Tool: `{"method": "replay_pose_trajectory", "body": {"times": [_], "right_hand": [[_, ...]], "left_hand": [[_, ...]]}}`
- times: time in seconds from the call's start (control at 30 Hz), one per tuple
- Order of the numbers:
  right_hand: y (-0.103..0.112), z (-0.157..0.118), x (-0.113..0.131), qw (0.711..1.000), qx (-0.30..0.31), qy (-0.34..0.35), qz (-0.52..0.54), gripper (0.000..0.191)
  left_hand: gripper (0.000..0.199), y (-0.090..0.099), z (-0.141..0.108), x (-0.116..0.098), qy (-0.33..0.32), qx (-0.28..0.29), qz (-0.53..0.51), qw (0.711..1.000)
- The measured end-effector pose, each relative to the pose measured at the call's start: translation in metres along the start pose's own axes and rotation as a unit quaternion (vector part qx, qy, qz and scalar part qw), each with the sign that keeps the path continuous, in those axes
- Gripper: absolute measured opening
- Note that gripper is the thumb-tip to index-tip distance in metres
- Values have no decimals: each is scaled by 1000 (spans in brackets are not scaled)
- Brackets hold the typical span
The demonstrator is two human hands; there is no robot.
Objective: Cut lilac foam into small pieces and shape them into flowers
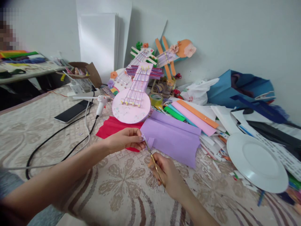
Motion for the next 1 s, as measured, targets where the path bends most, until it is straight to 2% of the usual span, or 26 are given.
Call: {"method": "replay_pose_trajectory", "body": {"times": [0.23, 0.53, 0.63, 0.7, 0.77, 0.8, 0.87, 0.93, 1.0], "right_hand": [[0, 0, -8, 1000, -1, -11, 24, 30], [1, 2, -13, 1000, -20, -23, 4, 28], [4, 2, -9, 999, -34, -9, -27, 27], [13, 3, -4, 994, -72, 8, -86, 27], [30, 6, 1, 971, -138, 26, -195, 27], [40, 7, 3, 946, -175, 34, -269, 27], [59, 9, 5, 875, -237, 33, -422, 26], [72, 12, 3, 821, -266, 34, -504, 26], [79, 13, 1, 802, -273, 46, -529, 26]], "left_hand": [[22, 1, 0, -1, 1, 7, 4, 1000], [24, 2, 0, -2, 4, 6, 6, 1000], [23, 2, 1, -2, 3, 2, 2, 1000], [23, 2, 1, 0, 6, -1, 4, 1000], [23, 1, 2, 4, 15, -6, 12, 1000], [22, 1, 2, 6, 19, -8, 20, 1000], [22, -1, 2, 10, 26, -12, 41, 999], [22, -2, 1, 13, 28, -15, 69, 997], [23, -2, 1, 16, 27, -11, 87, 996]]}}
Point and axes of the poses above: each hand's wrist, its own z-axis towards the middle knuckle, its own y-axis out of the back of the hand, x = y × z, the point moved 6 cm from there along z, towards the middle knuckle, and after that the axes turned 4 degrees about -x, right-handed, at the moved point
